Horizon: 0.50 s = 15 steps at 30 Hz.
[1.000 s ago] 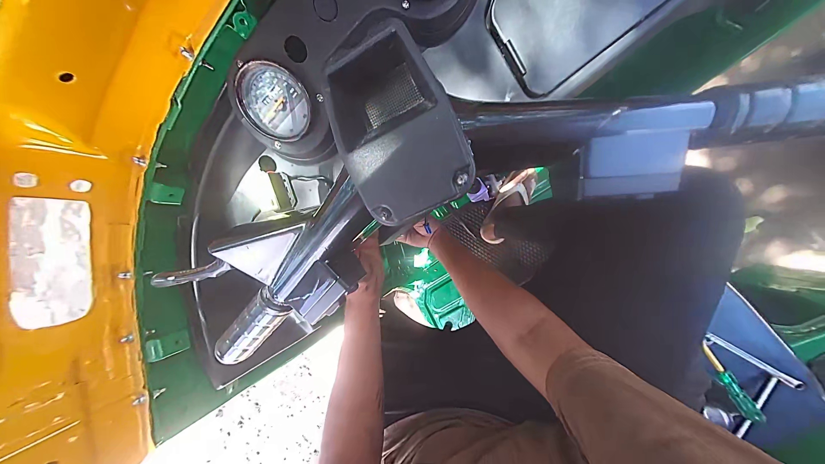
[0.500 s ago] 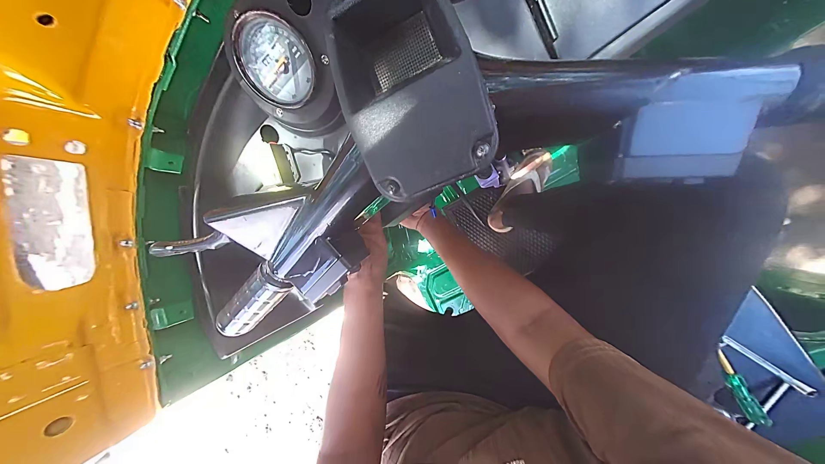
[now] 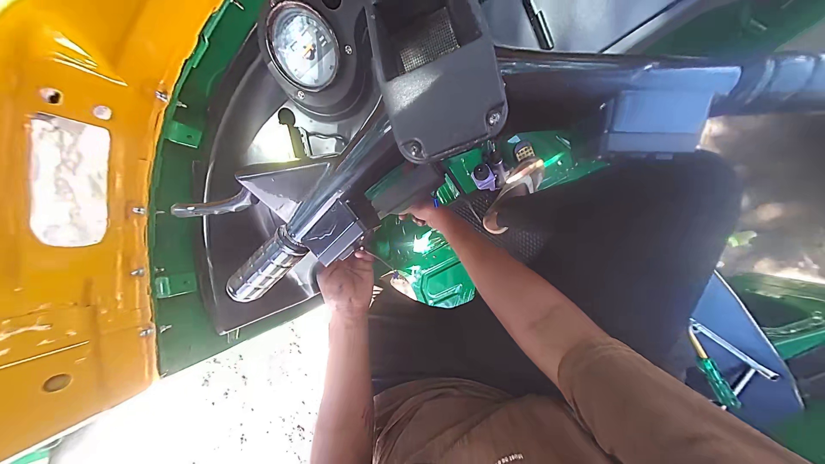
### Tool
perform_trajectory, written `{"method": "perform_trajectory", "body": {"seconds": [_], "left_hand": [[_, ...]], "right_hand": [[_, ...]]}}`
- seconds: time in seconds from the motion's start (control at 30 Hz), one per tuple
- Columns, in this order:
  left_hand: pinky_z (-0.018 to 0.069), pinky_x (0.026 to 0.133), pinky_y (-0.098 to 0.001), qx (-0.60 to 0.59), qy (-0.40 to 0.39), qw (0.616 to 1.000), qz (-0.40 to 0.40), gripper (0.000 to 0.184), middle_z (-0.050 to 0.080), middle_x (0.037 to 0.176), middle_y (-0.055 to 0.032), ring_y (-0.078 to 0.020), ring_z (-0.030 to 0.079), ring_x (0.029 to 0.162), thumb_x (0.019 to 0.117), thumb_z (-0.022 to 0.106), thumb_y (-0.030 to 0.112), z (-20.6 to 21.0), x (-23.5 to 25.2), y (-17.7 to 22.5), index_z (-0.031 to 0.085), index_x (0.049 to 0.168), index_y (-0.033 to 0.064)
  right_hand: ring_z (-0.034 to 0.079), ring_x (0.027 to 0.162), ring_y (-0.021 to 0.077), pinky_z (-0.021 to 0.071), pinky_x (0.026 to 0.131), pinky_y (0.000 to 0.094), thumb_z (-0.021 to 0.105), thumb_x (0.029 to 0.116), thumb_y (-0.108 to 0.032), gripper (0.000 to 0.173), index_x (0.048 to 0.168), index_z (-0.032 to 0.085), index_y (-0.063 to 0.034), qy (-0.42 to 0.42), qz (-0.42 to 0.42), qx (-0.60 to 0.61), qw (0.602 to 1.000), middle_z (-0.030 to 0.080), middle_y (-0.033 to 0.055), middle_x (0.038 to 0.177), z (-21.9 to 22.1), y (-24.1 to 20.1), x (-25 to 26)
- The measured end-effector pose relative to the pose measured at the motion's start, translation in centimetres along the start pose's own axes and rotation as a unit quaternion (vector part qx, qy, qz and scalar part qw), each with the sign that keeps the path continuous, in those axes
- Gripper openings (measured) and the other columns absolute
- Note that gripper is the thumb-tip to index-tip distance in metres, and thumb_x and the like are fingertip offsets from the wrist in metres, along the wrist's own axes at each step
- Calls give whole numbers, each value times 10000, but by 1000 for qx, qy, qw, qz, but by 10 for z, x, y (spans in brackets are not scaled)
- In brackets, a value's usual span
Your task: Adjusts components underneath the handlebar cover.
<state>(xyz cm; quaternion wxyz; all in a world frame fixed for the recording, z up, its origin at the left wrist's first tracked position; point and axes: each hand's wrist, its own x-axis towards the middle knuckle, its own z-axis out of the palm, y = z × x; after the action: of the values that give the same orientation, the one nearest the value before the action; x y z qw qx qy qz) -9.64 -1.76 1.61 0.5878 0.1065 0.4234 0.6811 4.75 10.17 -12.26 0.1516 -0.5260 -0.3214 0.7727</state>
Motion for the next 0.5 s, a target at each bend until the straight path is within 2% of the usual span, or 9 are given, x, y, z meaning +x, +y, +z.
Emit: {"method": "perform_trajectory", "body": {"seconds": [0.07,0.17,0.2,0.27,0.3,0.33,0.37,0.43,0.5], "left_hand": [[613,714,-323,90,-36,995,-18,379,687,1018,-95,-189,698,824,1120,245,230,-2,-16,-3,603,1143,106],[638,736,-380,124,-66,990,-24,309,703,1057,-124,-245,731,872,1125,294,210,0,-26,-14,576,1199,107],[637,774,-399,115,-57,991,-35,297,693,1073,-117,-248,727,905,1126,296,210,-3,-30,-19,564,1203,108],[617,851,-426,82,-19,994,-66,302,679,1098,-116,-253,711,968,1129,285,210,-8,-36,-27,557,1197,97],[610,877,-429,71,3,994,-82,298,680,1097,-117,-254,711,981,1131,285,208,-8,-38,-30,551,1196,91],[605,896,-436,63,18,993,-95,284,683,1091,-123,-261,714,986,1131,296,202,-10,-39,-33,545,1196,82],[595,918,-455,55,25,993,-103,264,679,1095,-138,-277,710,998,1127,315,192,-12,-39,-36,534,1212,71],[593,921,-470,45,31,993,-104,238,678,1084,-146,-290,712,991,1121,341,183,-13,-41,-41,528,1213,68],[596,918,-459,38,17,993,-113,236,678,1081,-134,-280,712,984,1119,346,189,-13,-50,-43,541,1192,79]], "right_hand": [[399,442,56,319,411,223,758,933,-201,250,1144,688,-87,-2,1,-116,993,646,29,726,0,-9,-19],[398,475,57,318,451,231,727,964,-233,195,1089,707,-85,2,-5,-230,973,609,7,694,-2,-37,-59],[417,486,65,332,467,250,724,963,-244,186,1058,718,-84,0,0,-265,964,625,10,694,-2,-37,-66],[558,595,124,452,572,346,675,988,-227,204,1094,741,-65,-44,2,-315,948,724,66,842,-6,-28,-79],[560,586,109,457,563,333,648,1004,-222,210,1126,742,-80,-66,11,-311,948,747,60,886,-6,-22,-90],[472,505,58,385,473,256,598,1041,-251,233,1173,727,-108,-84,25,-281,956,743,29,880,-5,-18,-106],[422,443,29,339,411,205,549,1072,-303,269,1205,701,-125,-96,44,-224,969,734,15,840,-2,-17,-124],[384,380,34,297,362,184,451,1095,-454,397,1253,660,-156,-101,59,-157,981,720,27,775,2,-18,-156],[396,384,49,302,369,187,453,1073,-526,465,1178,665,-126,-106,36,-179,977,717,42,766,3,-15,-187]]}}
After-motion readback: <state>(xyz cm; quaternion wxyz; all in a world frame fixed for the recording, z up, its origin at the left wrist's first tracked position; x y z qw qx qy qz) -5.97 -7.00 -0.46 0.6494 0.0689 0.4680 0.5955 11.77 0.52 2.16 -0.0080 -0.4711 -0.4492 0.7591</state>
